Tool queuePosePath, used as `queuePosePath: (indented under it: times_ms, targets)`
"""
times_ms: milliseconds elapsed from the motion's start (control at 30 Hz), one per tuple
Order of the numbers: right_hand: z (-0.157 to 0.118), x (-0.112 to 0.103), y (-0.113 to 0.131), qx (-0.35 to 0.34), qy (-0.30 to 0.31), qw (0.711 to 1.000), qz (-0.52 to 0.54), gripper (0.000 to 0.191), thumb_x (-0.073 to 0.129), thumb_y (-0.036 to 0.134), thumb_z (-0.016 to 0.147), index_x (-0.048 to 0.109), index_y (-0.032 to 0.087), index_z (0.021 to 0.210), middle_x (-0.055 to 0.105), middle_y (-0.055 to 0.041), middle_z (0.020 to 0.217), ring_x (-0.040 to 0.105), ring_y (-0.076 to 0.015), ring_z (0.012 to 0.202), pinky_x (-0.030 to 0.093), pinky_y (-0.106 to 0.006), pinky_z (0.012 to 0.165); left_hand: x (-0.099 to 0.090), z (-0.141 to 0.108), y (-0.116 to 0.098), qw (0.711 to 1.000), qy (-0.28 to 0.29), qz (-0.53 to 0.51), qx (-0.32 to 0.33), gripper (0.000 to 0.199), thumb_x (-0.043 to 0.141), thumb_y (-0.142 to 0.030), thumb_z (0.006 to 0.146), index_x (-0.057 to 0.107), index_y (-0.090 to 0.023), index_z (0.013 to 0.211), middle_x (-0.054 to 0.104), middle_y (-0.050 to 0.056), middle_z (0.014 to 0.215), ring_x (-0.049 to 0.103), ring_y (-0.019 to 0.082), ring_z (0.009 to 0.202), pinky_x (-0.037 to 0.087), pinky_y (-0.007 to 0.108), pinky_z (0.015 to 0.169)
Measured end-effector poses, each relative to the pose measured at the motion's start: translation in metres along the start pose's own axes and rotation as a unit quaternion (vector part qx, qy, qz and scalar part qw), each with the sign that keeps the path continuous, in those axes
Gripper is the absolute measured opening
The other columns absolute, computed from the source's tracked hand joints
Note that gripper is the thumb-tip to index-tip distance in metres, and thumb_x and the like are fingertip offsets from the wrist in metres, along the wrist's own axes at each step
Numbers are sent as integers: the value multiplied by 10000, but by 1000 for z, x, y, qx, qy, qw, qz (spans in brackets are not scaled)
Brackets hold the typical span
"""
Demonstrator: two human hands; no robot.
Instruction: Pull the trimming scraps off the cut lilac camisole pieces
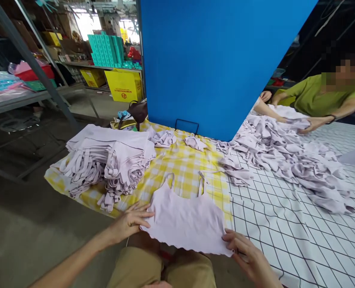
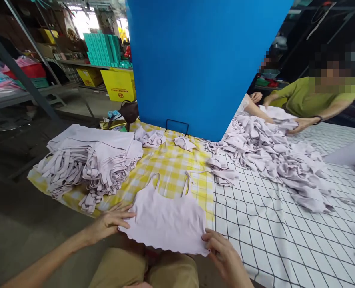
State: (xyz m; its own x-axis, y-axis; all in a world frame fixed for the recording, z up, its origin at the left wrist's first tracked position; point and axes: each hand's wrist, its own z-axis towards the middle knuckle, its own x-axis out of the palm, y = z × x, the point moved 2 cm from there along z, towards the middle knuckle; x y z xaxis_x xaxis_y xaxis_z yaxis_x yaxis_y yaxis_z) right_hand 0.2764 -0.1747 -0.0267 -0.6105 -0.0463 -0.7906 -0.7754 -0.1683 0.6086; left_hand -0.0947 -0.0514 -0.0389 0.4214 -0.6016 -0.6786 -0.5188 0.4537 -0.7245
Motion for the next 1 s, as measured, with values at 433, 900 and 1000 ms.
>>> queuePosePath:
  times_ms: [433,900,1000]
  targets:
    - [-5,-2,7,-73,-53,991,-97,140,452,154,803,559,238,767,672,-60,989,595,-221,1016,525,-344,793,-2,-5,-8,999,-29,0,20,336,483,-84,747,685,-253,956,577,15,1212,397,207,1257,208,436,1085]
    - [87,-95,85,39,-180,979,87,245,493,466,815,562,230,811,641,-51,825,609,-206,790,510,-266,638,-115,6,-64,929,-284,-235,-39,318,543,-435,767,656,-138,770,641,17,697,567,163,669,452,240,609]
    - [114,-106,115,12,-212,967,137,270,515,462,811,496,222,690,513,-2,621,499,-148,585,436,-234,494,-144,4,-71,913,-339,-226,-23,320,553,-450,752,610,-141,694,581,-8,626,522,137,614,425,225,580]
